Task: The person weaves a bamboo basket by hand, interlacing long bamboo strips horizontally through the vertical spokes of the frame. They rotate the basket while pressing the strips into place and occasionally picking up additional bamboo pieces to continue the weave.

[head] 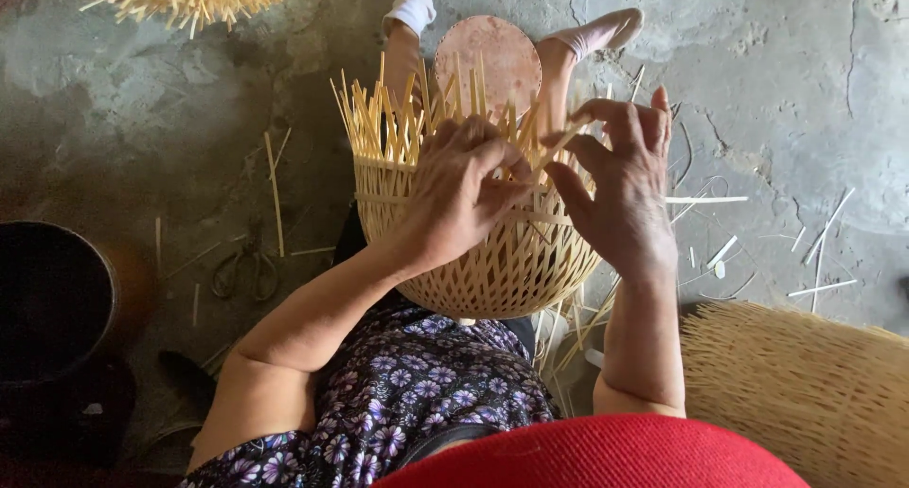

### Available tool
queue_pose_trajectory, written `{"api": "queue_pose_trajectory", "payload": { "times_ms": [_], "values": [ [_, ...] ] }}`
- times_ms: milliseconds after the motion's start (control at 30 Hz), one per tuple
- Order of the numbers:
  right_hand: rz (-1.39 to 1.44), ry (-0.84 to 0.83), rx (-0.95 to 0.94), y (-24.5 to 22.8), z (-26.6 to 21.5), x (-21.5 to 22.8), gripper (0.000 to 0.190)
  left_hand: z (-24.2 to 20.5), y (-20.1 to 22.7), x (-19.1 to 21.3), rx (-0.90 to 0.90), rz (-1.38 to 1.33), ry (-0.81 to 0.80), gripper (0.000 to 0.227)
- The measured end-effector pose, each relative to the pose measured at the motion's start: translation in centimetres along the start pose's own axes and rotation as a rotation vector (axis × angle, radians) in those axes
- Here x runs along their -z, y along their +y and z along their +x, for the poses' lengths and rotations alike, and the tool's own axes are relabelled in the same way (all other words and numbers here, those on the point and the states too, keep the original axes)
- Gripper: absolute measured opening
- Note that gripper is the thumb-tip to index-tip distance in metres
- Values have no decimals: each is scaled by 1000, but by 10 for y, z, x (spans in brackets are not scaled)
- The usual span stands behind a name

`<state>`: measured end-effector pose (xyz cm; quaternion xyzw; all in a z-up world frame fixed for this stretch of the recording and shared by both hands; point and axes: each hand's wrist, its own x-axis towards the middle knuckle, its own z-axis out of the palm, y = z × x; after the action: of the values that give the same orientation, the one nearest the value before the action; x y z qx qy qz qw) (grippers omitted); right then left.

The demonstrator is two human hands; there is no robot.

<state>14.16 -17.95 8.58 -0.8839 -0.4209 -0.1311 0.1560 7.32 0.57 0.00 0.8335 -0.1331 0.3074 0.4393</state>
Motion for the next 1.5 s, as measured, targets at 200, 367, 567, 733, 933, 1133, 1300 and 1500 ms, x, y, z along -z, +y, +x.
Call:
{"api": "queue_pose_trajectory", "payload": {
  "times_ms": [200, 367, 567, 733, 933, 1133, 1300, 1500],
  "values": [
    [182, -42, -73, 30, 7, -31, 22, 1, 5, 9, 25, -21, -54, 21],
    [763, -63, -60, 48, -9, -35, 21, 4, 5, 5, -16, 66, -15, 45],
    [-102, 134, 50, 10, 5, -17, 21, -6, -5, 1, -7, -53, 81, 55],
    [146, 345, -113, -2, 7, -5, 36, -36, -15, 19, 77, 0, 225, 39],
    [92, 624, -121, 40, -56, -14, 17, -52, -20, 37, 98, 82, 303, 23],
    [520, 1050, -1004, 120, -176, -117, 66, -109, -89, 46, 760, -529, 434, 59],
    [1321, 565, -1222, 63, -154, -153, 55, -126, -74, 25, 875, -812, 282, 69],
    [1862, 598, -919, 73, -174, -174, 50, -129, -63, 26, 955, -1128, 276, 73]
  ]
}}
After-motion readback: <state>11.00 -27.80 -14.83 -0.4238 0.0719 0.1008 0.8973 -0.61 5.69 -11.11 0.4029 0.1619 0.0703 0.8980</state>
